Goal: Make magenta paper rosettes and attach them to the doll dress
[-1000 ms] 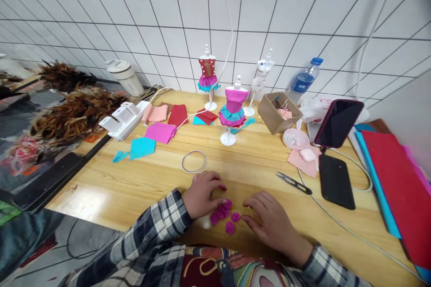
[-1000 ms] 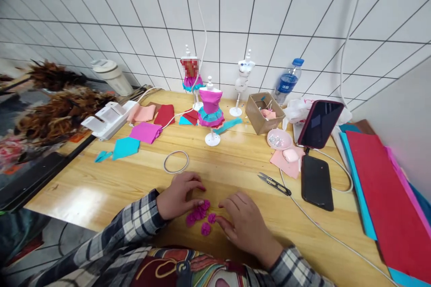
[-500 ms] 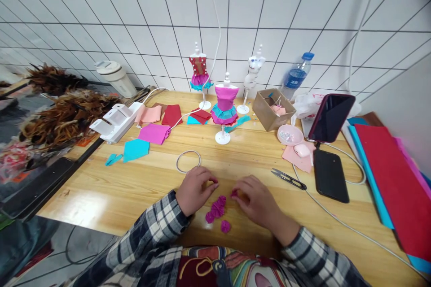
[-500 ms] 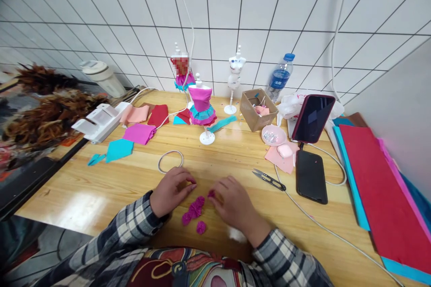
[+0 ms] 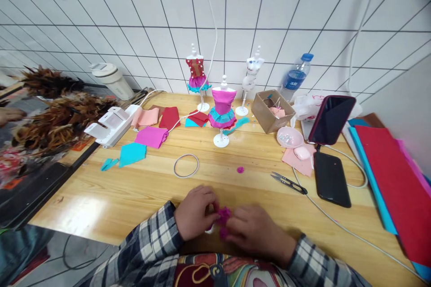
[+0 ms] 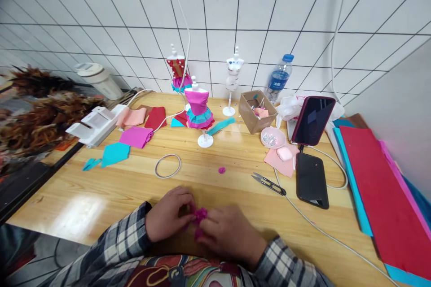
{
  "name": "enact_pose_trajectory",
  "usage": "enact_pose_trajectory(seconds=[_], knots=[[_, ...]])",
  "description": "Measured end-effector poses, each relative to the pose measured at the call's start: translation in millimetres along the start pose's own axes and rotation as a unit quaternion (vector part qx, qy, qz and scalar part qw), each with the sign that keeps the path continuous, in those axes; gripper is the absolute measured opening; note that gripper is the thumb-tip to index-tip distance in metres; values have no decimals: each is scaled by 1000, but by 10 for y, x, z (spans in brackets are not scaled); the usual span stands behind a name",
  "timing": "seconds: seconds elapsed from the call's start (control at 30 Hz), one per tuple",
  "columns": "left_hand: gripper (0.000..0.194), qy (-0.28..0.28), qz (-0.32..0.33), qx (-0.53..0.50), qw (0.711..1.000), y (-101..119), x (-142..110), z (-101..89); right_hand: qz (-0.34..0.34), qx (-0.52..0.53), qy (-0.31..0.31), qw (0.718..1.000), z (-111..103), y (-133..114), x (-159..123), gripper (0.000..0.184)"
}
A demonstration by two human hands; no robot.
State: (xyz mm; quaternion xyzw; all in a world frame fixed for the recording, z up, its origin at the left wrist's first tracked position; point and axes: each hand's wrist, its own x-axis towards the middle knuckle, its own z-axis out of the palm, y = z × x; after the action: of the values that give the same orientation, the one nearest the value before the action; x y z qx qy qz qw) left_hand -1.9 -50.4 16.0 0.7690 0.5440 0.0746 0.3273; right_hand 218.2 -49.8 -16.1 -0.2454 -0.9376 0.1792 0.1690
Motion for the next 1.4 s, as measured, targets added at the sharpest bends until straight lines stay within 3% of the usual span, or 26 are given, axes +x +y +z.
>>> enact_pose_trajectory(seconds=[0.07, 0.23, 0.4, 0.47, 0.53, 0.6, 0.67, 0.77, 0.83, 0.87, 0.93, 1.07, 1.17, 1.27, 1.4], knots=[[10, 30, -20, -65, 997, -15, 54, -16, -41, -6, -35, 999, 49, -117, -28, 19], [20, 60, -46, -271, 960, -36, 335, -128, -17, -13, -51, 998, 113, -162, 7, 13], [36, 57, -9, -400, 915, -122, 720, -230, 36, -22, 19, 999, 32, 51, 14, 12], [42, 76, -16, -330, 941, -176, 825, -271, 78, -18, 72, 994, -47, 213, 18, 14], [45, 126, -7, -178, 976, -235, 862, -316, 126, -23, 113, 985, -128, 363, 20, 16], [40, 185, 13, -32, 982, -299, 825, -362, 160, -41, 141, 976, -183, 438, 19, 16], [27, 203, 20, 32, 978, -368, 730, -398, 165, -64, 162, 971, -192, 398, 22, 17], [47, 219, 7, 50, 974, -484, 560, -421, 55, -74, 124, 988, -123, 166, 72, 23], [36, 284, -13, 93, 954, -567, 473, -424, -48, -62, 63, 995, -49, -14, 147, 26], [41, 311, -24, 113, 943, -611, 440, -428, -69, -54, 38, 995, -12, -86, 193, 27], [60, 332, -37, 139, 932, -697, 384, -448, -46, -47, 6, 998, 56, -176, 284, 27], [29, 307, -27, 151, 939, -856, 245, -522, -21, -31, -24, 999, 145, -164, 388, 28], [30, 238, 25, 164, 957, -965, 131, -549, 31, -25, 2, 999, 158, -80, 385, 20], [24, 195, 36, 167, 966, -1055, 77, -522, 104, -17, 36, 994, 106, 22, 332, 18], [16, 235, 14, 92, 967, -1006, 107, -426, 146, -6, 70, 987, -38, 127, 225, 15]])
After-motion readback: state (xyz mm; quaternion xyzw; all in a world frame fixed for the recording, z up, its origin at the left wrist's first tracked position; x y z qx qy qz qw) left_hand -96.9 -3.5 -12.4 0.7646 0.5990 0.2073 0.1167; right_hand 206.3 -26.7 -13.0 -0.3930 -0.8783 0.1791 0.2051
